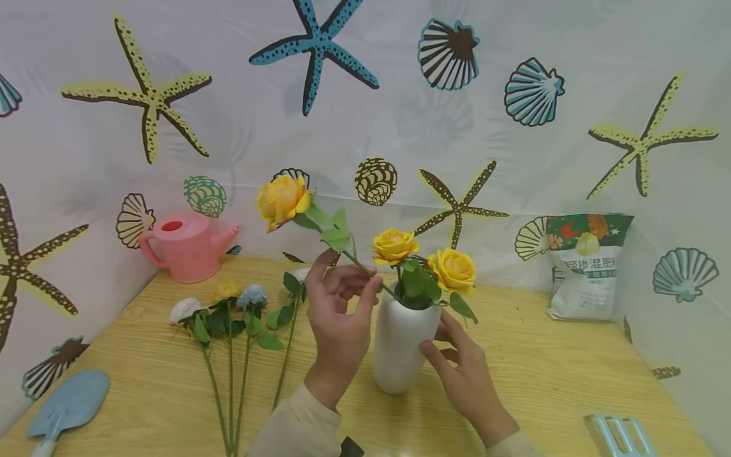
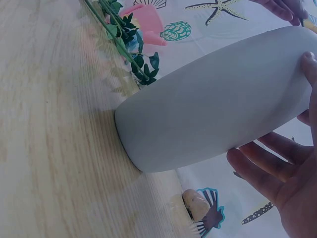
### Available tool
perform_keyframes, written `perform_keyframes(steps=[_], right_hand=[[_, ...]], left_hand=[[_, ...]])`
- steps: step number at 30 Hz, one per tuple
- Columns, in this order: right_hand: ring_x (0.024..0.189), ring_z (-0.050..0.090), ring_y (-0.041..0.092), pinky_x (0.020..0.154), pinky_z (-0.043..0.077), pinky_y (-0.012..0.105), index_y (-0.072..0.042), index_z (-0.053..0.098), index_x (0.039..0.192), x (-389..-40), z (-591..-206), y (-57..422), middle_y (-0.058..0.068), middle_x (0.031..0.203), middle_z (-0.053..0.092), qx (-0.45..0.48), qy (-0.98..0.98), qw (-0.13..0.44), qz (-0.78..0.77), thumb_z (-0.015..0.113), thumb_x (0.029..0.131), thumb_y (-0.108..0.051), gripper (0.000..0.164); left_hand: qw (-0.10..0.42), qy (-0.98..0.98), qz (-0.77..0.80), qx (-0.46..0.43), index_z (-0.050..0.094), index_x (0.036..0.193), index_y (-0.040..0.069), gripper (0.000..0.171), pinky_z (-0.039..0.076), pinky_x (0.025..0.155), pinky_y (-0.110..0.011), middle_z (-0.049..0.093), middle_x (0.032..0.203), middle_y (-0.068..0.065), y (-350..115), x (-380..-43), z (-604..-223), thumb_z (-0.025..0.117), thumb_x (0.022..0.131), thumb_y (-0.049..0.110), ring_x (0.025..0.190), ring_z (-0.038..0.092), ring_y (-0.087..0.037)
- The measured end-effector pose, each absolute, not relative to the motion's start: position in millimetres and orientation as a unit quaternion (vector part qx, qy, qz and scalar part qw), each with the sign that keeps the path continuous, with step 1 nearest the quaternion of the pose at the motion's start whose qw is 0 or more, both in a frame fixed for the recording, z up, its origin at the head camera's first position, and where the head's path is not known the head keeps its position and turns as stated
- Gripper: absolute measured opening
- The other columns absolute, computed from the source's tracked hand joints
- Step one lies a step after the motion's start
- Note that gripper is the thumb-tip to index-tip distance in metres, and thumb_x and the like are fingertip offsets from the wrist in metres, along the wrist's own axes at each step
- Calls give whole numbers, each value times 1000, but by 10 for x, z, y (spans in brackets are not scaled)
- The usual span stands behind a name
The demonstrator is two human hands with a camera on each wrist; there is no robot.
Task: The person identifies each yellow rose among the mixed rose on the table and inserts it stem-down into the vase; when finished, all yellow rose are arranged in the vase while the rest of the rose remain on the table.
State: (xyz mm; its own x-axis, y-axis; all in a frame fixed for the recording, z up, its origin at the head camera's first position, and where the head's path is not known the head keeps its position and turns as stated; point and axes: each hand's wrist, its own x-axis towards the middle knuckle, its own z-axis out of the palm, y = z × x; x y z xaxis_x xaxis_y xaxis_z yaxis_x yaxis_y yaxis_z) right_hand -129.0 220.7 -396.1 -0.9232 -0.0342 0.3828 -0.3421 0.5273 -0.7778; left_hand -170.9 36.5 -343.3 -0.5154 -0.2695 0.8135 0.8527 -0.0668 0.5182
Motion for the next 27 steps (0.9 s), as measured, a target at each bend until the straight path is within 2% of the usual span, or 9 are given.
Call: perform_keyframes(steps=[5,9,15,22,27], right_hand=[[108,69,28,82,58,27,-14,47,149,-1298,-3978,2208,9,125,69,114,-857,169,474,67,98,-15,55],[108,69,28,82,59,27,-14,47,149,-1304,-3987,2210,10,125,69,121,-855,172,473,66,98,-14,55],[109,69,27,83,58,27,-15,46,150,-1305,-3987,2214,9,126,69,121,-855,171,474,66,98,-14,55],[108,68,23,82,59,28,-15,46,150,-1308,-3999,2222,9,125,69,133,-853,174,474,66,98,-14,56],[107,68,17,81,59,28,-16,46,150,-1310,-4004,2223,8,124,70,140,-851,178,475,65,98,-13,55]], left_hand=[[415,-598,-620,-293,33,135,-12,64,58,70,-21,67,93,-23,366,-1722,-3485,72,83,-16,72,67,-26],[415,-625,-590,-298,36,134,-11,63,58,68,-21,69,94,-19,343,-1723,-3479,74,84,-11,72,68,-23],[387,-634,-608,-279,43,124,-9,50,57,66,-21,71,95,-18,282,-1698,-3397,75,86,-7,73,69,-21],[342,-619,-666,-236,46,129,-8,55,57,68,-19,69,95,-22,233,-1606,-3262,76,83,-10,77,67,-10],[325,-628,-668,-232,50,125,-8,46,59,68,-22,71,94,-22,252,-1573,-3235,72,85,-13,73,68,-18]])
